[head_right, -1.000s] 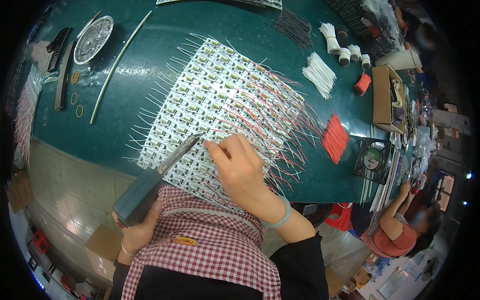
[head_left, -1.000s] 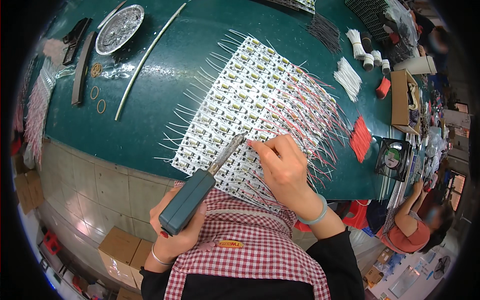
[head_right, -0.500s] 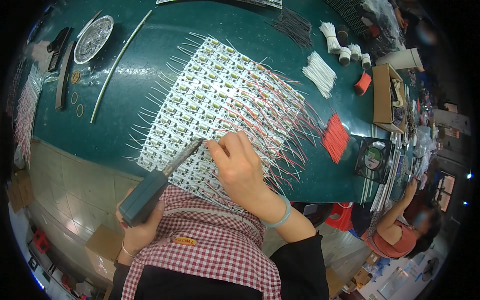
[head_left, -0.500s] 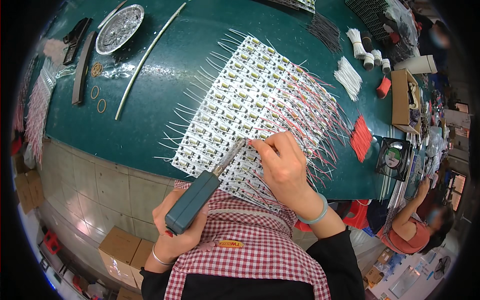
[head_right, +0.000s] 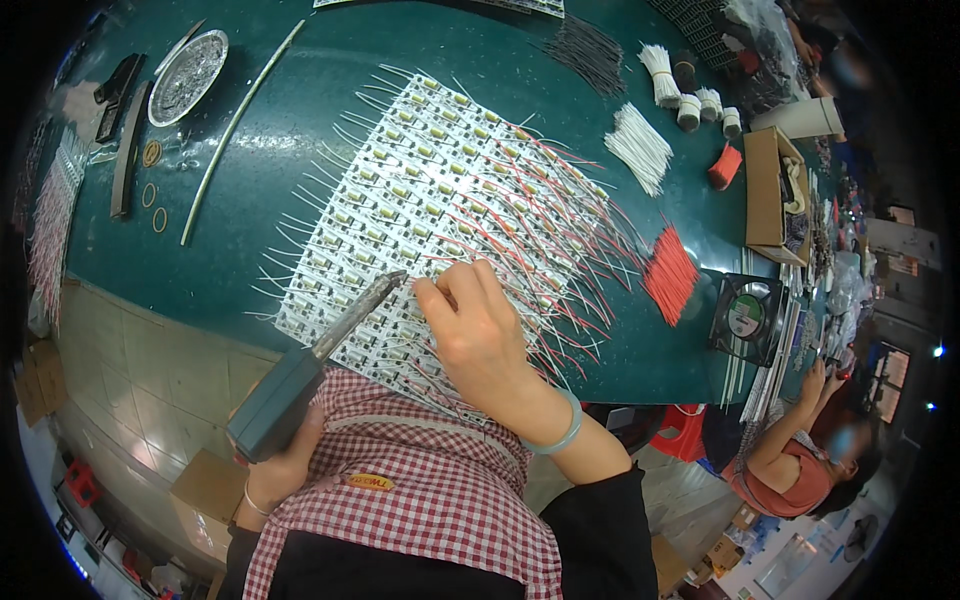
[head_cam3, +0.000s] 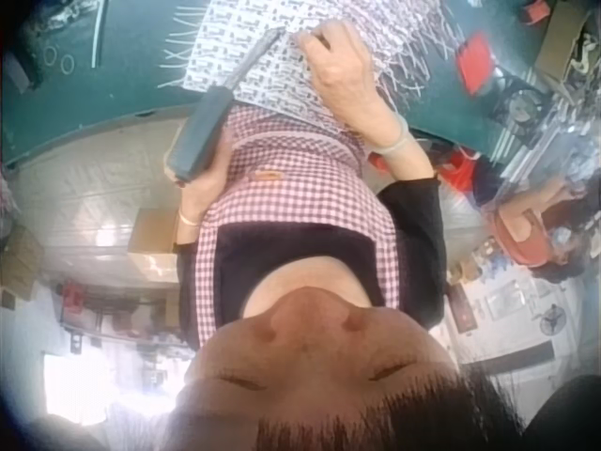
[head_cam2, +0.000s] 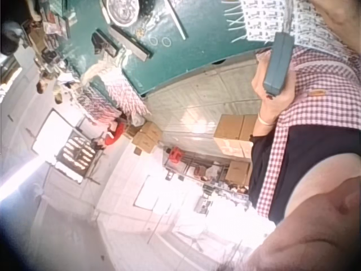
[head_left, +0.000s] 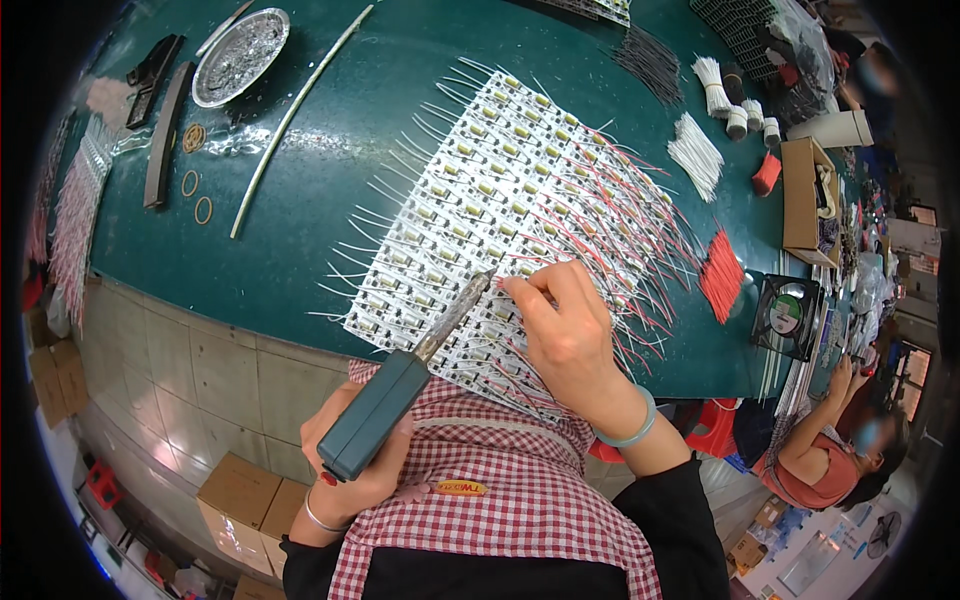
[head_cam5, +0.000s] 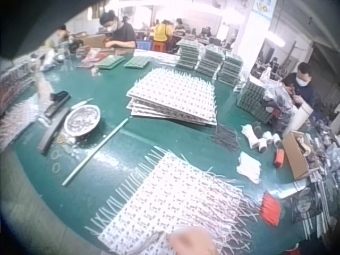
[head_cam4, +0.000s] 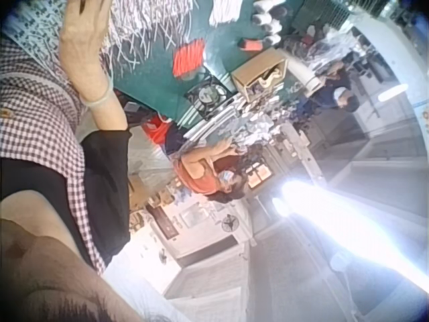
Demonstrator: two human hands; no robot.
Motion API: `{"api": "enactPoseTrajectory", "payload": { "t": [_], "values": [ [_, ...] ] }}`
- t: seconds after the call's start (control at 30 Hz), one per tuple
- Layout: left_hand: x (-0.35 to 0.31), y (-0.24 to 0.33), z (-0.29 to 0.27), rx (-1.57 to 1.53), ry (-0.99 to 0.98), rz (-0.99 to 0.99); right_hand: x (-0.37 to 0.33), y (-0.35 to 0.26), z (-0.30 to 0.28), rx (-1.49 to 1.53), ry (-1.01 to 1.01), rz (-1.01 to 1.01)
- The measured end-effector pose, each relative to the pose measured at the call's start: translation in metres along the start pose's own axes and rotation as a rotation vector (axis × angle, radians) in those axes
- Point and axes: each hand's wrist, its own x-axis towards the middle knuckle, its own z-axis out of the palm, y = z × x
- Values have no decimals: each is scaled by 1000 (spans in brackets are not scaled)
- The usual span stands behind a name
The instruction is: The person uses a soldering iron to attach small wires to a grid of LED components on a circuit board. They repeatedly pick up individual wires from bundles on the table and solder them to specific points on the board, working systematically across the surface.
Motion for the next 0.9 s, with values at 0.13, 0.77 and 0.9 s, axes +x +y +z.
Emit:
{"api": "enactPoseTrajectory", "payload": {
  "t": [0.13, 0.77, 0.9],
  "values": [
    [-1, 3, -2, -26, -3, -47, 1, 0, 0, -1, 7, -6],
    [0, 4, 1, -14, -14, -79, 2, 3, -5, -107, -39, -61],
    [2, 2, 3, -38, -8, -72, 3, 3, -4, -102, -39, -65]
  ]
}}
